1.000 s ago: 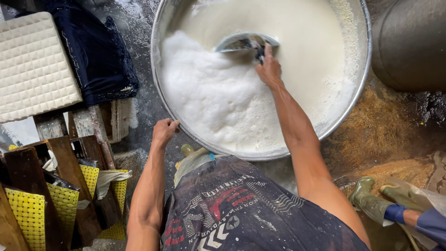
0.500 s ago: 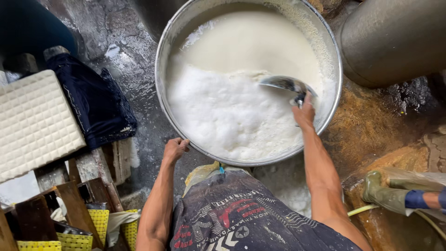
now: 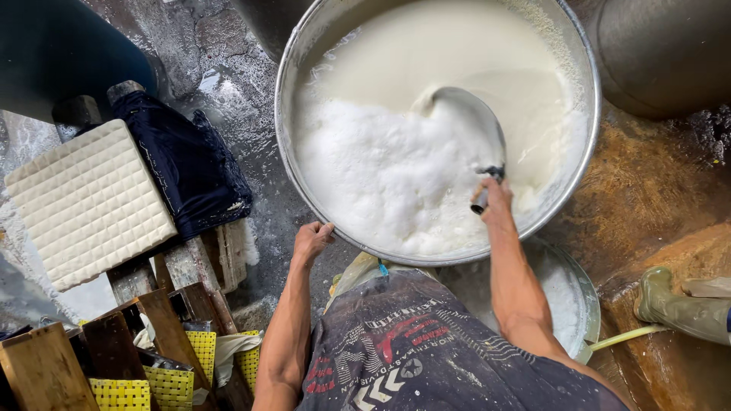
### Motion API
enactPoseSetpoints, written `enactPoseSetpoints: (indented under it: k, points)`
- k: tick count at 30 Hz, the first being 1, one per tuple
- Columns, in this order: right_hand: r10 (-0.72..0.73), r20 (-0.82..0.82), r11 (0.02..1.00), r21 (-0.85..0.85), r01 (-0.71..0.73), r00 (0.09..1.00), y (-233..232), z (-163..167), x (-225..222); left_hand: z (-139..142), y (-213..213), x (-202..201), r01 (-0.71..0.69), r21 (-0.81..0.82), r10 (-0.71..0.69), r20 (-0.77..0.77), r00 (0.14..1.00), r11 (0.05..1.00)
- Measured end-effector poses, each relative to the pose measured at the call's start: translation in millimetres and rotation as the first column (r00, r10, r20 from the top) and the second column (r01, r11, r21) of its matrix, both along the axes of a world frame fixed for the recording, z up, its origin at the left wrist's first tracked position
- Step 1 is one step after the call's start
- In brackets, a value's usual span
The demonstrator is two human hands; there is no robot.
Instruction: The person repeatedly scoops a white foamy substance from a large metal tub into a blue bucket using a metal scoop. The person then returns to the tub to continue scooping. The process is repeated multiple times throughout the clip.
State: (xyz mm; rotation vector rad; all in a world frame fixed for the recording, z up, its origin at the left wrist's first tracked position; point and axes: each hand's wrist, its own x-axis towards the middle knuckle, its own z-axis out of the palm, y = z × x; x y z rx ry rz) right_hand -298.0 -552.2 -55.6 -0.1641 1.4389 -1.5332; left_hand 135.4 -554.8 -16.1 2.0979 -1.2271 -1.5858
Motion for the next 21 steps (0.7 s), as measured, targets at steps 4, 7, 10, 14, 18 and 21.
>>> enactPoseSetpoints:
  k: [4,7,10,14,18,21]
  points:
    - [-0.027,0.280,0.997,0.081,0.004,0.960,-61.0,1.8,25.1,-3.2,2.0,-6.1,-0.026,0.012,0.025,0.066,0.997,1.000]
    - [0.055,0.334,0.997,0.041,-0.072,0.941,-108.7,9.9,37.0,-8.1,5.5,-10.1,-0.045,-0.058,0.050,0.085,0.995,0.997]
    - [0.040,0.392,0.998,0.033,-0.057,0.919,-157.6,20.6,46.9,-13.3,8.9,-16.9,-0.114,-0.081,0.122,0.099,0.988,0.990]
    - [0.178,0.253,0.981,0.026,-0.190,0.951,-219.2,41.3,58.7,-16.3,8.3,-26.2,-0.207,-0.044,0.212,0.165,0.963,0.977]
    - [0.370,-0.008,0.929,-0.031,-0.370,0.929,-268.3,69.7,76.6,-13.3,6.7,-34.6,-0.262,-0.031,0.263,0.207,0.942,0.965]
    - [0.537,-0.233,0.843,0.137,-0.520,0.810,-289.9,83.2,89.5,-11.7,3.9,-37.6,-0.286,-0.019,0.282,0.237,0.930,0.958]
